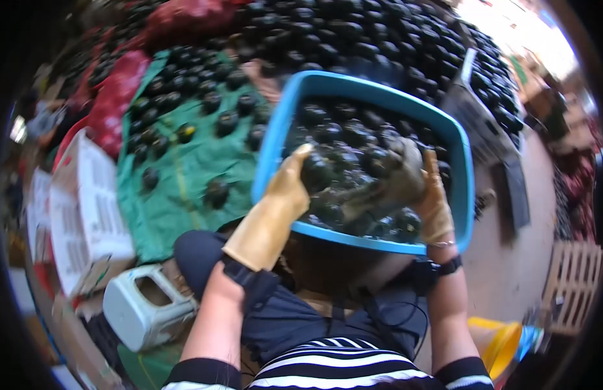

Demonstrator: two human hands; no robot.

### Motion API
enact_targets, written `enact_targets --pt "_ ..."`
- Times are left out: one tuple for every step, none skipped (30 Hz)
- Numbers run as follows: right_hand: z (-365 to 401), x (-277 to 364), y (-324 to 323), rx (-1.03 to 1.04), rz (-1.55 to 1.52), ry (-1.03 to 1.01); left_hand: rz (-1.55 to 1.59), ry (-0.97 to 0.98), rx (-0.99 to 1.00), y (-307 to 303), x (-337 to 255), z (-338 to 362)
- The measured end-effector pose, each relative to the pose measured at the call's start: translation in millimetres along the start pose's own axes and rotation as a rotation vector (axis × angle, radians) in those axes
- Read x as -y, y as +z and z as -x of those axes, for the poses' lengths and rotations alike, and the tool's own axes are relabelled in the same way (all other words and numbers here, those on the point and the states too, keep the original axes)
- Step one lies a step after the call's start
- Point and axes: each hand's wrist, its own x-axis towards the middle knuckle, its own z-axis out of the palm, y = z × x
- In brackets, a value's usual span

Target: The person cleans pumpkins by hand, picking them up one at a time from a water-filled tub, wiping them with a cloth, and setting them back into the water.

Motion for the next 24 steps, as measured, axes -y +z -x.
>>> enact_targets --pt "2.6 -0.1 -9.1 -0.072 -0.022 -0.056 0.032 -0.028 0.029 15.7 1.4 8.7" --pt "1.3 -15.8 -27.4 -0.327 0.186 -0.123 -0.004 -0.049 0.032 17.1 7.7 6.4" --pt "-0.2 -32.3 -46.2 -0.576 0.383 -0.186 -0.045 -0.059 0.029 16.4 13.5 1.9" --pt "4.0 -42.7 -57.4 -0.567 0.624 -0.058 -0.076 -0.052 0.038 13.8 17.0 0.0" --pt "9.8 -47.7 -63.0 -0.554 0.858 0.084 -0.106 -0.043 0.038 13.2 21.9 0.3" --pt "15.0 -44.5 -42.4 -0.675 1.321 0.206 -0.136 -0.088 0.034 14.9 22.9 5.4" --pt "18.3 -40.0 -21.4 -0.787 1.784 0.337 -0.080 -0.099 0.052 12.4 28.9 -1.3" --pt "15.7 -45.4 -44.4 -0.970 1.879 0.276 -0.076 -0.115 0.037 9.8 32.6 -5.7" --pt "14.0 -36.0 -46.7 -1.032 1.903 0.281 -0.075 -0.131 0.029 8.5 34.0 -8.0" --pt "22.9 -18.6 -47.3 -1.099 1.698 0.308 -0.092 -0.105 0.126 7.6 34.3 -6.5" --pt "26.8 5.1 -21.7 -1.151 1.494 0.315 -0.099 -0.100 0.141 6.4 36.3 -10.1" --pt "32.3 12.1 -46.7 -1.117 1.094 0.008 -0.126 -0.040 0.060 28.1 30.3 14.8" --pt "34.6 20.7 -69.4 -0.868 0.774 -0.180 -0.148 -0.126 0.021 27.2 28.2 11.2" --pt "29.6 25.6 -36.8 -0.709 0.558 -0.263 -0.139 -0.130 0.050 24.5 33.2 5.3" --pt "22.3 24.1 6.6 -0.540 0.341 -0.329 -0.132 -0.136 0.071 21.8 37.4 -3.2" --pt "18.9 23.7 18.9 -0.520 0.465 -0.228 -0.085 -0.152 0.077 24.5 40.8 -8.5" --pt "15.9 19.0 29.2 -0.499 0.583 -0.124 -0.041 -0.170 0.079 27.8 45.2 -10.7" --pt "10.4 7.3 49.6 -0.462 0.710 -0.127 0.021 -0.202 0.117 31.9 47.8 -11.6" --pt "4.4 -0.6 74.9 -0.541 1.079 -0.116 0.074 -0.184 0.129 38.2 52.1 -11.9" --pt "-3.1 -10.7 100.0 -0.554 1.175 -0.079 0.087 -0.214 0.158 41.9 54.7 -13.0" --pt "-7.9 -20.3 122.0 -0.525 1.262 -0.096 0.100 -0.246 0.188 43.7 56.3 -15.8" --pt "-16.7 -40.8 118.1 -0.450 1.317 -0.213 0.089 -0.134 0.471 25.9 78.1 -54.6" --pt "-33.4 -69.0 94.1 -0.292 1.507 -0.563 0.085 -0.132 0.474 29.3 76.3 -53.4" --pt "-52.1 -90.5 75.1 -0.331 1.663 -0.695 0.029 -0.110 0.444 34.6 72.9 -45.7"
